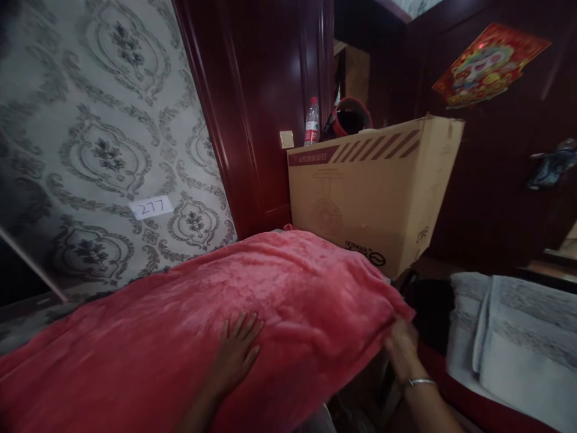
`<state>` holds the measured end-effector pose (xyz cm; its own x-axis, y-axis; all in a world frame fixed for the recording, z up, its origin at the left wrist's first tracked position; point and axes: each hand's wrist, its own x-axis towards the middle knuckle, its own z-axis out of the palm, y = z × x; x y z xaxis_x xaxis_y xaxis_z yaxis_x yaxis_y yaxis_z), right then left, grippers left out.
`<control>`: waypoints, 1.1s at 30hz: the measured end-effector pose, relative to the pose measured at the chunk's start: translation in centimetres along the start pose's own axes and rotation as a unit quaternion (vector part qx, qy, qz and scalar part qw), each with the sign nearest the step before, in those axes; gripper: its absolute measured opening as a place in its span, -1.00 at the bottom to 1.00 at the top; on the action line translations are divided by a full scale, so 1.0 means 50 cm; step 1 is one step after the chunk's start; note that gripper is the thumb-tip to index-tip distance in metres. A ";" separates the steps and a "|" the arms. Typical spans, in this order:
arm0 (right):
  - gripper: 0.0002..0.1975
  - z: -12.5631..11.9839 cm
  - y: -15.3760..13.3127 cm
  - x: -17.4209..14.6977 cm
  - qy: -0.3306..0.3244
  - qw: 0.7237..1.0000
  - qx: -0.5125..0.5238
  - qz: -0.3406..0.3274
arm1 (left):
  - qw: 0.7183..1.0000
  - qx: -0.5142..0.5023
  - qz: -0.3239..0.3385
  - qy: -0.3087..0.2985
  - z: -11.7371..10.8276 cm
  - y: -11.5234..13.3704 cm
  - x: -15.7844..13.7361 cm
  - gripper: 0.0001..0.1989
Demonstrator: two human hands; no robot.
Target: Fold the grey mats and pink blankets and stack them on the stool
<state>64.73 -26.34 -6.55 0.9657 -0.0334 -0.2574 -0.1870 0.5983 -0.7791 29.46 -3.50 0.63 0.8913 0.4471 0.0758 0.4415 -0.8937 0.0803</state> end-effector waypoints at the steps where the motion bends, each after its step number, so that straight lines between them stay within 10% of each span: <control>1: -0.78 -0.016 0.010 -0.012 0.013 1.000 -0.014 0.005 | 1.000 -0.001 0.002 -0.006 0.000 0.000 -0.001 -0.45; 6: -0.55 -0.064 0.019 -0.116 0.042 0.968 -0.180 -0.170 | 0.999 -0.004 -0.023 -0.023 -0.015 0.011 0.011 -0.38; 9: -0.49 -0.033 -0.003 -0.181 -0.111 0.913 -0.265 -0.290 | 0.996 0.015 -0.085 -0.003 -0.036 0.012 0.041 -0.34; 15: -0.66 0.093 0.014 -0.217 -0.336 0.851 -0.280 -0.292 | 0.988 0.038 -0.146 0.019 -0.028 -0.040 0.088 -0.33; 21: -0.68 0.188 0.046 -0.075 -0.384 0.777 -0.356 -0.349 | 0.990 0.041 -0.123 0.060 0.005 -0.047 0.074 -0.42; 33: -0.76 0.448 0.047 0.212 -0.202 0.763 -0.521 -0.325 | 0.999 -0.035 -0.014 0.021 0.013 -0.081 0.094 -0.41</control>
<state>78.58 -7.38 1.69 0.8528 0.3232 0.4102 0.5166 -0.4068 -0.7534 31.95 2.18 0.03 0.8726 0.4749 0.1145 0.4569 -0.8764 0.1524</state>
